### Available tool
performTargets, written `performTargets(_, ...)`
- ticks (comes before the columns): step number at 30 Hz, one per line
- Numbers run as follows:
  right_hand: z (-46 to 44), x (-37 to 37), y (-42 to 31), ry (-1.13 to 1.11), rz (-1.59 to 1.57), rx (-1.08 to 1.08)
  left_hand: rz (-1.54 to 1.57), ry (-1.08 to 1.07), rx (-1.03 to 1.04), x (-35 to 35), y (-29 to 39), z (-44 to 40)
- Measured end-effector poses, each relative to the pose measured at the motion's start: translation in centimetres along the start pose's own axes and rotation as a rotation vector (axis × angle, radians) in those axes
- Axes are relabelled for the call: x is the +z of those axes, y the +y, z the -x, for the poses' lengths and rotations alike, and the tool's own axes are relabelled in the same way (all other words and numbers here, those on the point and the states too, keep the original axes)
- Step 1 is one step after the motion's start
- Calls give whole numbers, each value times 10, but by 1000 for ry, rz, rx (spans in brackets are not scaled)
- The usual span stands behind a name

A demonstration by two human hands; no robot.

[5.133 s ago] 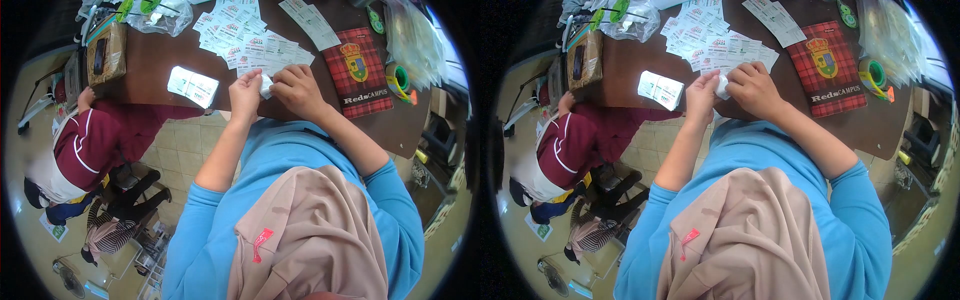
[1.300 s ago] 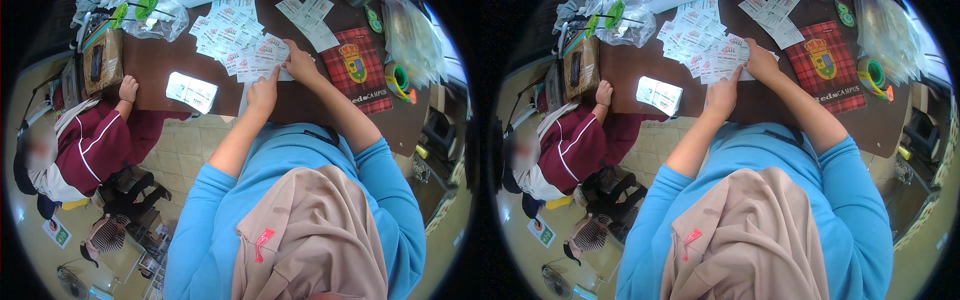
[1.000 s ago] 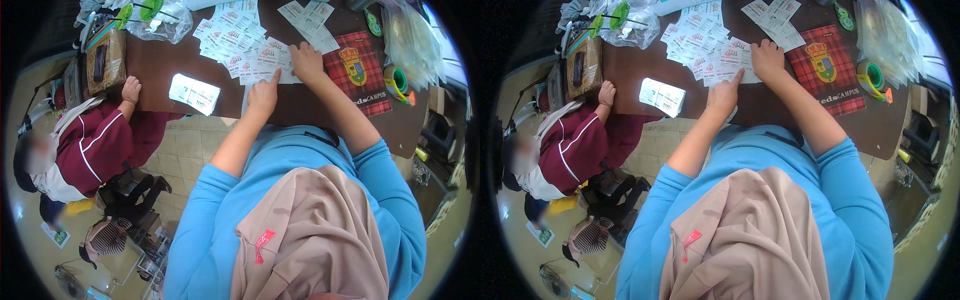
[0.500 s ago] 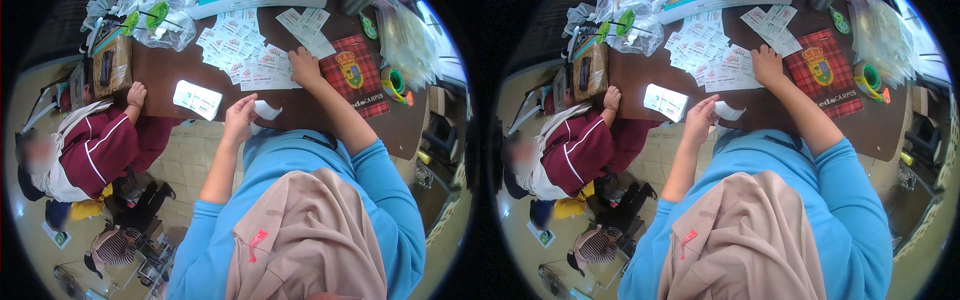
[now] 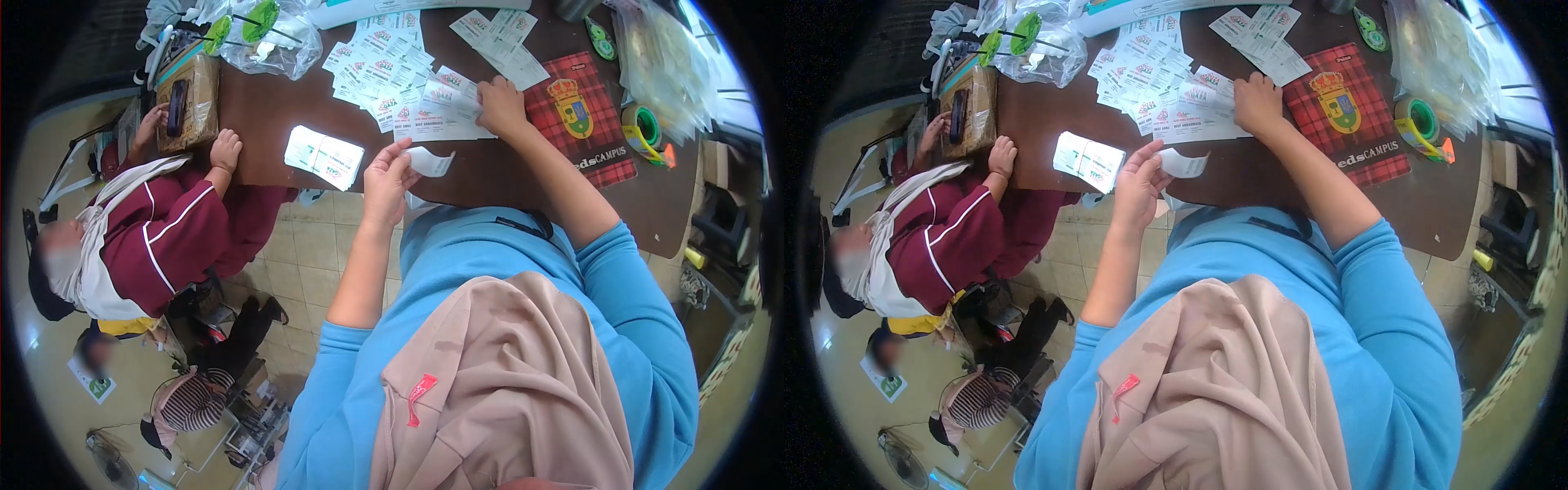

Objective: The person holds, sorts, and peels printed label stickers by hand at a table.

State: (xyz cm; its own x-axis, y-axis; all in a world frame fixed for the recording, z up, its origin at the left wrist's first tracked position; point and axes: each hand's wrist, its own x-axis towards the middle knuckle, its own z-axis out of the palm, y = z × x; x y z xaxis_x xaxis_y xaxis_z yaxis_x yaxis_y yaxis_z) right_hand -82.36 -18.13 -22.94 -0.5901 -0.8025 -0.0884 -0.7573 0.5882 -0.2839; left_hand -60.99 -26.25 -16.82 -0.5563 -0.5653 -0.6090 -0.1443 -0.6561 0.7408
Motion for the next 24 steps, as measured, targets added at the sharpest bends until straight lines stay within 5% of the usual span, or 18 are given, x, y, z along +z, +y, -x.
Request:
performTargets(3,-7,-24,7,-236,-471,58,-64,28,52,-1,2,-1)
performTargets(5,-14,-40,18,-113,-718,127,-83,32,62,3,7,-1)
performTargets(10,-35,-47,40,348,-385,168,-69,38,101,19,21,1)
performTargets(14,12,-79,-23,181,-711,-581,-86,25,114,22,22,-4)
performTargets(24,61,-61,-46,311,-419,-661,-91,32,73,36,16,-8)
